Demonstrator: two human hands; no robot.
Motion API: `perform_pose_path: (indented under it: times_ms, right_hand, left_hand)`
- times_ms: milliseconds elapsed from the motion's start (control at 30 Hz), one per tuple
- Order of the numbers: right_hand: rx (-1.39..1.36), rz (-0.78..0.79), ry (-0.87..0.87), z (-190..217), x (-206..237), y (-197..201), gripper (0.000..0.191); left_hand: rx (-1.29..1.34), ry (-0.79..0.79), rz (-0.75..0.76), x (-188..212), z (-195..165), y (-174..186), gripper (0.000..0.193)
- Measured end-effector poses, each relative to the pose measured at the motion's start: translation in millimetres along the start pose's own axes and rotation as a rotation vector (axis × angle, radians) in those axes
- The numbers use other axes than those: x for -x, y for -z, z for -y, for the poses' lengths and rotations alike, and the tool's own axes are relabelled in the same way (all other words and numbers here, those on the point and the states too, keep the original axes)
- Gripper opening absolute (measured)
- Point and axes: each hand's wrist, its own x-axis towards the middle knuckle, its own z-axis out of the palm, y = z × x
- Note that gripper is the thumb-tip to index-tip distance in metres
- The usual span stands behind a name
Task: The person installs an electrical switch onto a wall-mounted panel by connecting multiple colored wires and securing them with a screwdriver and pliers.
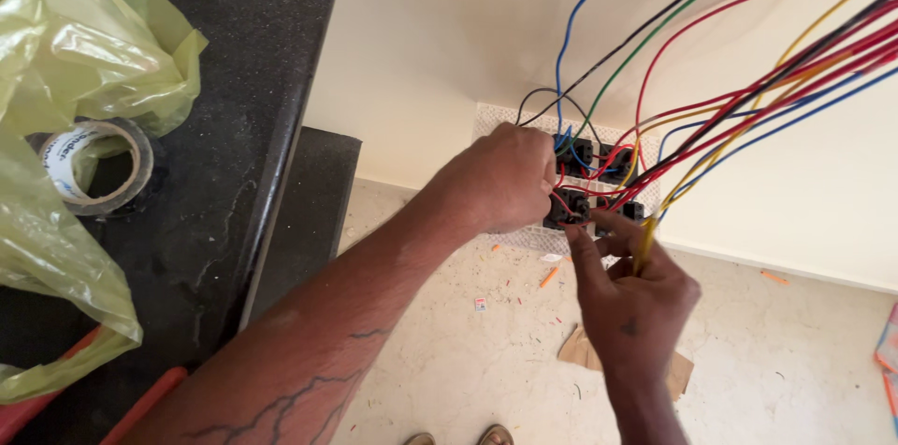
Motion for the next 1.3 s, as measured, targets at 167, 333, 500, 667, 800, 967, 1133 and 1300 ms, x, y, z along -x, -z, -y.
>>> perform_pose_path:
  times_ms: [167,333,500,667,800,967,1133,1300]
  right_hand:
    - [0.061,0.097,0.088,1,-6,8,0.033]
    - [0.057,0.091,0.139,0,-7,8,0.019]
    - [0.045,0.097,0.207,-2,-5,10,0.026]
    - [0.052,0.036,0.314,-14,-4,4,0.013]
    - [-0.545,0.085,-0.139,-23,-3,1,0.021]
    - [-0.700,0.140,-0.327,-15,4,11,0.023]
    - [-0.562,0.198,-0.449,-3,-1,1,0.025]
    - [-0.421,0.184,-0.218,4,-7,-4,0.024]
  left_hand:
    - [0.060,-0.032,0.032,2,0,0,0.011]
    - [0.053,-0.029,0.051,1,1,0,0.009]
    - [0.059,-0.024,0.048,1,1,0,0.008]
    - [0.059,-0.038,0.041,2,1,0,0.006]
    - [0.072,0.003,-0.005,3,0,2,0.006]
    - [0.052,-0.017,-0.045,0,2,1,0.006]
    - [0.054,-0.079,-0.002,3,3,2,0.003]
    - [-0.074,-0.233,0.010,6,-7,15,0.029]
